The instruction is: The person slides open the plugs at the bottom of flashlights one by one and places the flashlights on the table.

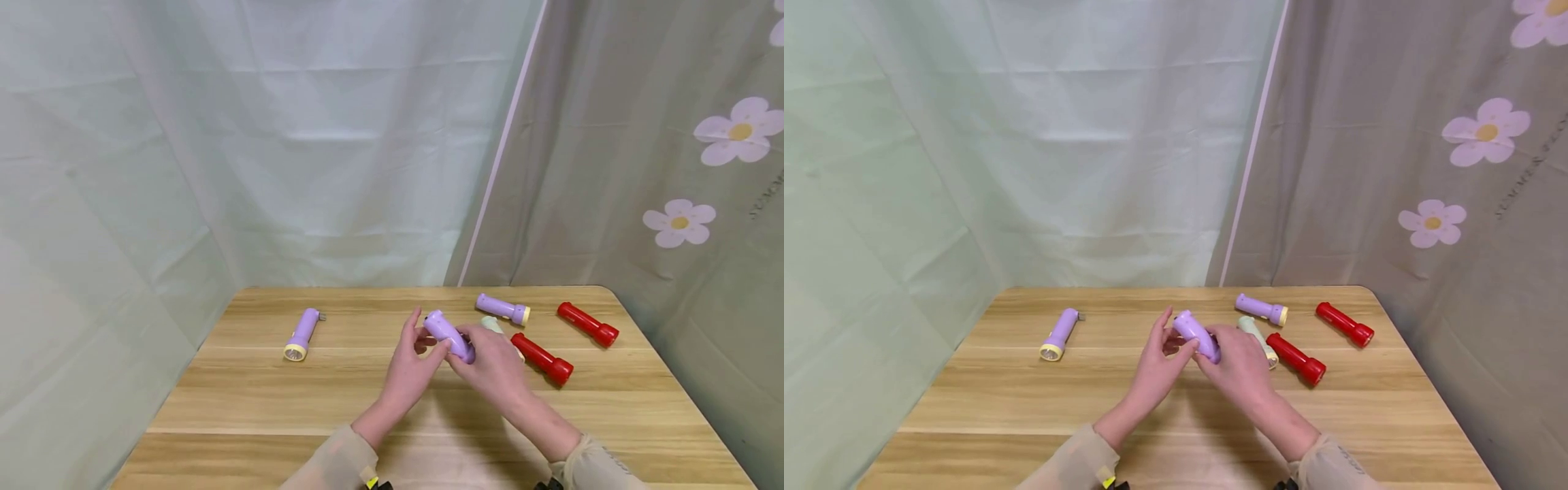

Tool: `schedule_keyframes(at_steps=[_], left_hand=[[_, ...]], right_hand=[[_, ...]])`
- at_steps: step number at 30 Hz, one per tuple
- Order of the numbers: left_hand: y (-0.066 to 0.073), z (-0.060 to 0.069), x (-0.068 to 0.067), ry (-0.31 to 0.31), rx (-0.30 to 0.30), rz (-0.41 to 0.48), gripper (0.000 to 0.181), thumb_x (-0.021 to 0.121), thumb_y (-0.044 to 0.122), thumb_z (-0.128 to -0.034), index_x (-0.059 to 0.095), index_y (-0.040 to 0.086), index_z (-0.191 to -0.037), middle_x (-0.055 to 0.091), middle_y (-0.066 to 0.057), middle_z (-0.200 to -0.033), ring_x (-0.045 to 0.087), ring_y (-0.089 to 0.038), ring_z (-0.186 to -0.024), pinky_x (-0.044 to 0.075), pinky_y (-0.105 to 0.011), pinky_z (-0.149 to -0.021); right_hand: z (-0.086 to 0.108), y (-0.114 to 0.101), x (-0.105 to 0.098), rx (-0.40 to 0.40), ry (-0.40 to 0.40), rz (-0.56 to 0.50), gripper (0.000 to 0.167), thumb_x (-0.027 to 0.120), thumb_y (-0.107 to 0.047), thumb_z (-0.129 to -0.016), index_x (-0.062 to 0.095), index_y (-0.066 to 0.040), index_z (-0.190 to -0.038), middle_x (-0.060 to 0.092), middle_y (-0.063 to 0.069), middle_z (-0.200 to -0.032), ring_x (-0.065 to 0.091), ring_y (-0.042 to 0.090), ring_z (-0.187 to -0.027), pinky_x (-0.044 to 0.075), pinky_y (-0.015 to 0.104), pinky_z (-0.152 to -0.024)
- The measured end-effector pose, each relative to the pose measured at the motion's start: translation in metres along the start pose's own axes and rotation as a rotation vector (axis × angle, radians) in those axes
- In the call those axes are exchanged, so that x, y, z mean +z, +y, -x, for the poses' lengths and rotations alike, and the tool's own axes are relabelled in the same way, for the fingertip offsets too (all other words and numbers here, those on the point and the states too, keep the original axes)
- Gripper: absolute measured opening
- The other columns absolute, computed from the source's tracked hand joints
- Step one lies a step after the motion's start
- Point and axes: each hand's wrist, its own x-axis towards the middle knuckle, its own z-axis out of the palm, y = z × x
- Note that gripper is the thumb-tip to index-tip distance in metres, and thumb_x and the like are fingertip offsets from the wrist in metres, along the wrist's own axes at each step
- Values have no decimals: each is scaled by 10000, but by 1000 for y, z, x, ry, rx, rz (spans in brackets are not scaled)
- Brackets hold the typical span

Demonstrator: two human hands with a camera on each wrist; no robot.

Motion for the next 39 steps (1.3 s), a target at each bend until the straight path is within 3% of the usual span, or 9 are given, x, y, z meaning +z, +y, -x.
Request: schedule_keyframes(at_steps=[9,16,28,39], left_hand=[[0,-1,3,21,9,65,901,796,333,-902,275,108,-1602,675,2,-1072,614,-164,-1041,468,-518,-982],[0,0,3,35,10,101,903,801,292,-902,259,159,-1611,670,1,-1061,617,-165,-1023,477,-508,-987],[-2,3,8,105,63,145,649,814,246,-899,404,206,-1401,699,-17,-1037,652,-194,-967,470,-517,-957],[-1,5,9,114,54,148,623,804,192,-907,402,238,-1381,682,-25,-1045,639,-197,-962,482,-472,-938]], right_hand=[[0,-4,6,-25,18,16,343,860,-264,-793,730,-144,-1086,693,-60,-908,577,135,-755,449,345,-661],[0,-4,8,-39,38,22,354,865,-268,-788,730,-145,-1092,699,-52,-910,595,145,-765,456,351,-664],[-1,-6,9,-34,32,6,351,866,-248,-790,725,-139,-1093,691,-56,-905,583,145,-769,451,352,-672],[2,-5,11,-42,44,5,367,864,-237,-783,717,-134,-1103,685,-54,-909,589,152,-786,456,363,-697]])
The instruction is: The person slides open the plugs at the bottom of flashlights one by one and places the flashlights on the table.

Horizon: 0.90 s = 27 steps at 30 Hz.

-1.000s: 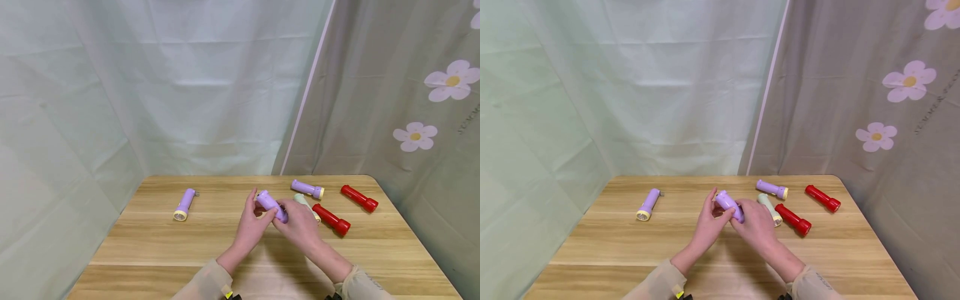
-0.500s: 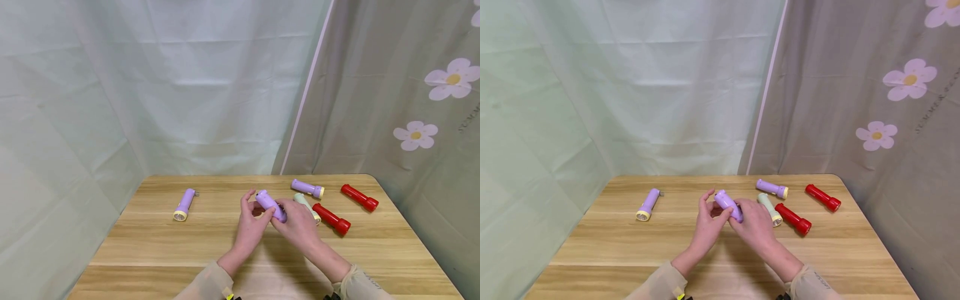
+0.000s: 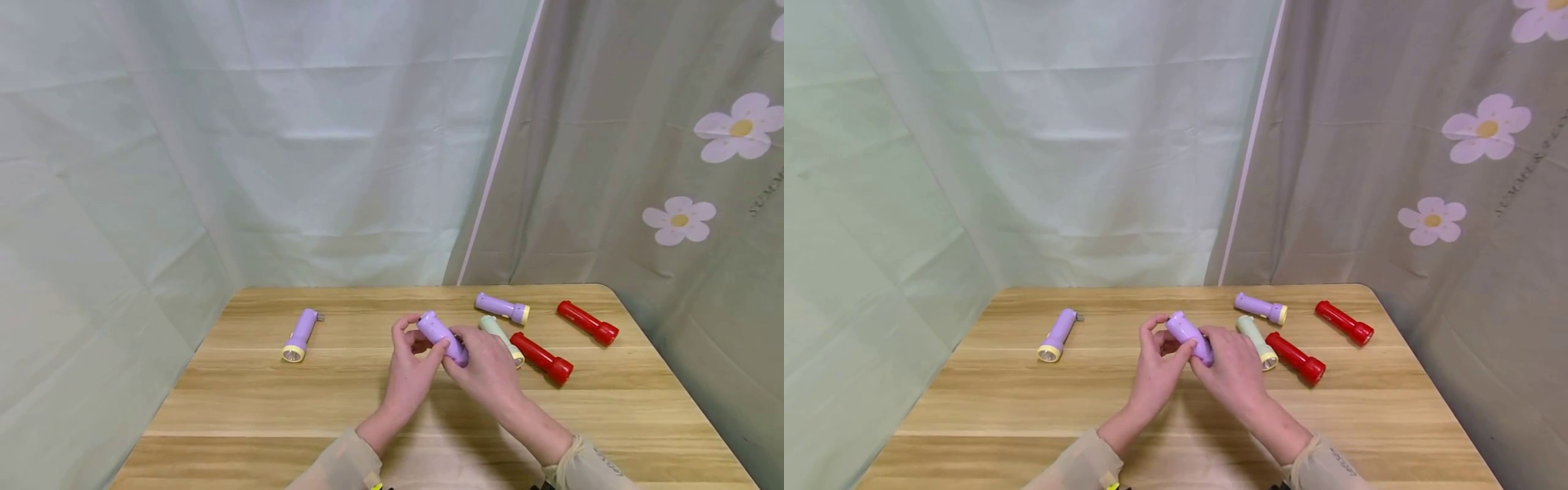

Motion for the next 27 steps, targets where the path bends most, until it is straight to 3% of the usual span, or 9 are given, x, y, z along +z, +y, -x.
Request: schedule_keyframes(at_steps=[8,24,27], left_hand=[[-2,2,-1,-7,7,2,605,775,190,-934,388,234,-1397,666,-45,-1083,629,-224,-1000,537,-354,-841],[-3,5,-7,-33,33,-26,592,777,294,-929,385,271,-1372,663,1,-1109,617,-193,-1023,498,-346,-892],[-3,5,-8,-29,34,-22,602,785,292,-923,387,279,-1375,666,4,-1101,620,-192,-1021,503,-404,-901]], right_hand=[[3,0,1,-32,22,-4,373,842,-224,-775,706,-130,-1109,682,-47,-916,604,166,-806,471,379,-718],[5,0,3,-60,30,13,395,862,-243,-764,710,-134,-1111,693,-53,-934,615,164,-821,483,383,-761],[5,0,3,-66,33,9,391,860,-236,-768,710,-134,-1114,697,-50,-941,620,167,-827,483,383,-759]])
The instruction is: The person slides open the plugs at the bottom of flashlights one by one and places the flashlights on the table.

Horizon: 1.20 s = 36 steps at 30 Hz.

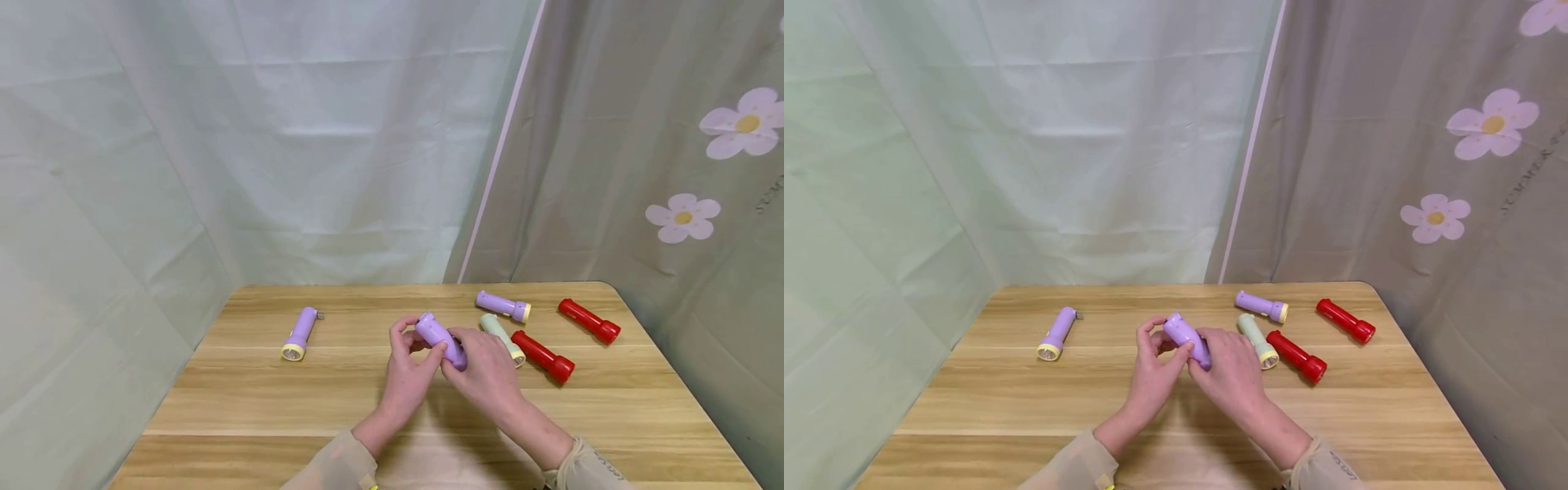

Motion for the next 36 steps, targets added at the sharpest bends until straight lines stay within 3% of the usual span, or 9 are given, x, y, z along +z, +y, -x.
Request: schedule_keyframes(at_steps=[4,10,18,26,36], left_hand=[[-1,0,0,5,13,-1,608,789,293,-920,389,280,-1377,669,3,-1097,622,-187,-1015,497,-482,-915],[-3,0,0,14,30,-9,606,791,279,-921,399,262,-1383,668,-18,-1100,624,-185,-1013,503,-372,-910],[-5,1,0,31,21,-3,578,790,288,-922,421,265,-1365,666,-29,-1101,624,-192,-1023,502,-506,-927],[-5,3,0,29,11,-20,553,770,295,-938,413,272,-1360,661,-21,-1110,621,-201,-1031,526,-324,-863],[-5,3,-1,36,13,-35,542,784,298,-926,440,279,-1345,648,-30,-1082,614,-191,-1014,525,-310,-839]], right_hand=[[-1,-1,-1,-3,-2,-3,386,855,-229,-774,711,-130,-1119,703,-44,-950,628,172,-834,486,389,-763],[-1,-3,-2,-6,-3,4,378,851,-225,-773,714,-131,-1112,703,-46,-943,631,171,-831,482,392,-771],[0,-5,-2,-9,-11,13,376,849,-227,-779,712,-129,-1115,709,-37,-954,638,179,-842,488,409,-830],[0,-5,-2,-28,-3,22,378,850,-223,-779,706,-124,-1114,717,-22,-956,651,196,-848,499,420,-834],[1,-6,-3,-35,-6,25,382,860,-224,-776,710,-121,-1113,723,-17,-957,651,193,-843,496,414,-839]])
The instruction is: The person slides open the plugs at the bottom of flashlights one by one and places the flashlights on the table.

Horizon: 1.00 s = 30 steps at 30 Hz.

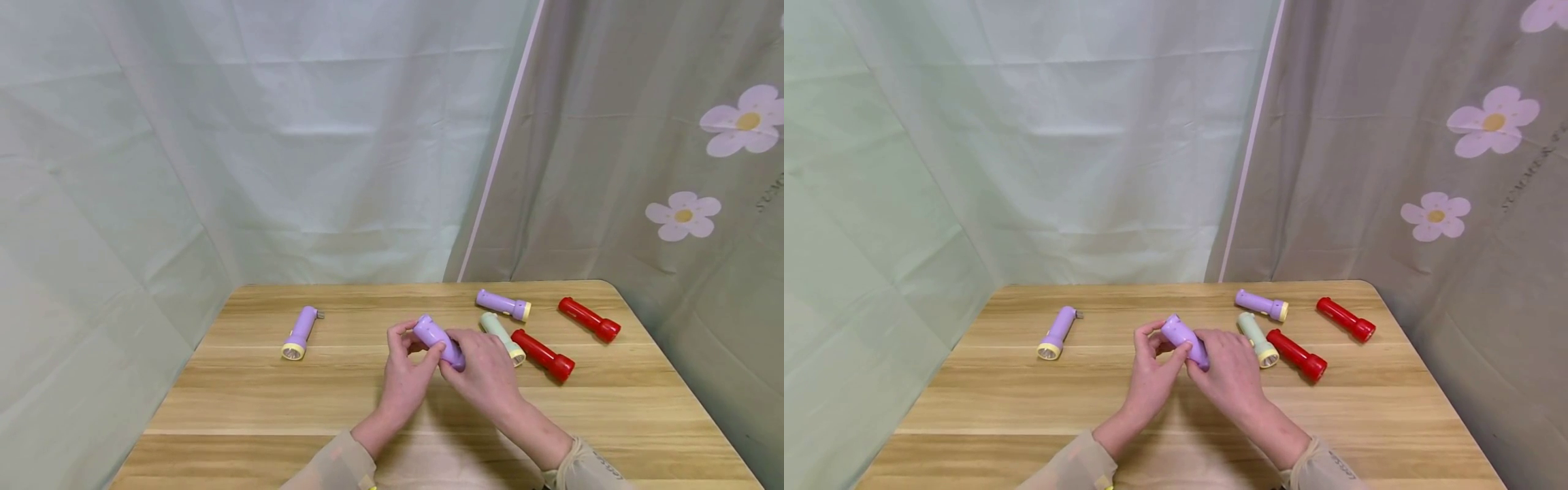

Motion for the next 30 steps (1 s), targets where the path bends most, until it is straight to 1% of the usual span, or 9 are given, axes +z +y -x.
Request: schedule_keyframes(at_steps=[7,14,24,27,28,30], left_hand=[[0,1,0,0,14,21,537,790,255,-923,443,248,-1334,648,-38,-1075,609,-202,-1011,511,-304,-824],[-1,1,-1,-3,25,13,531,793,266,-920,447,238,-1322,653,-33,-1057,619,-196,-1001,506,-326,-838],[0,2,-3,-17,17,-2,530,784,302,-926,439,248,-1326,652,-31,-1064,617,-193,-1014,498,-324,-839],[0,3,-3,-17,16,-8,535,784,311,-925,438,250,-1328,654,-24,-1066,618,-190,-1016,496,-332,-843],[1,3,-3,-18,15,-5,536,785,309,-925,438,248,-1329,654,-24,-1067,617,-190,-1016,500,-362,-854],[1,3,-3,-20,13,-4,538,785,307,-924,437,247,-1331,654,-24,-1072,615,-190,-1019,495,-365,-861]], right_hand=[[1,0,0,-5,-14,15,381,856,-234,-783,710,-121,-1116,727,-11,-972,654,189,-855,492,410,-851],[1,0,0,-19,-19,26,391,863,-237,-782,704,-118,-1119,728,-5,-973,655,182,-857,487,410,-855],[1,0,0,-30,-17,25,397,868,-234,-778,702,-114,-1119,727,-3,-969,656,177,-851,482,409,-846],[1,0,0,-36,-12,25,396,867,-230,-779,701,-117,-1120,727,-5,-968,657,175,-849,481,406,-846],[1,0,0,-38,-11,26,397,867,-230,-778,700,-117,-1120,727,-4,-969,658,174,-849,481,405,-847],[2,0,0,-43,-8,27,400,868,-231,-778,699,-115,-1121,728,-2,-974,658,174,-851,481,406,-851]])
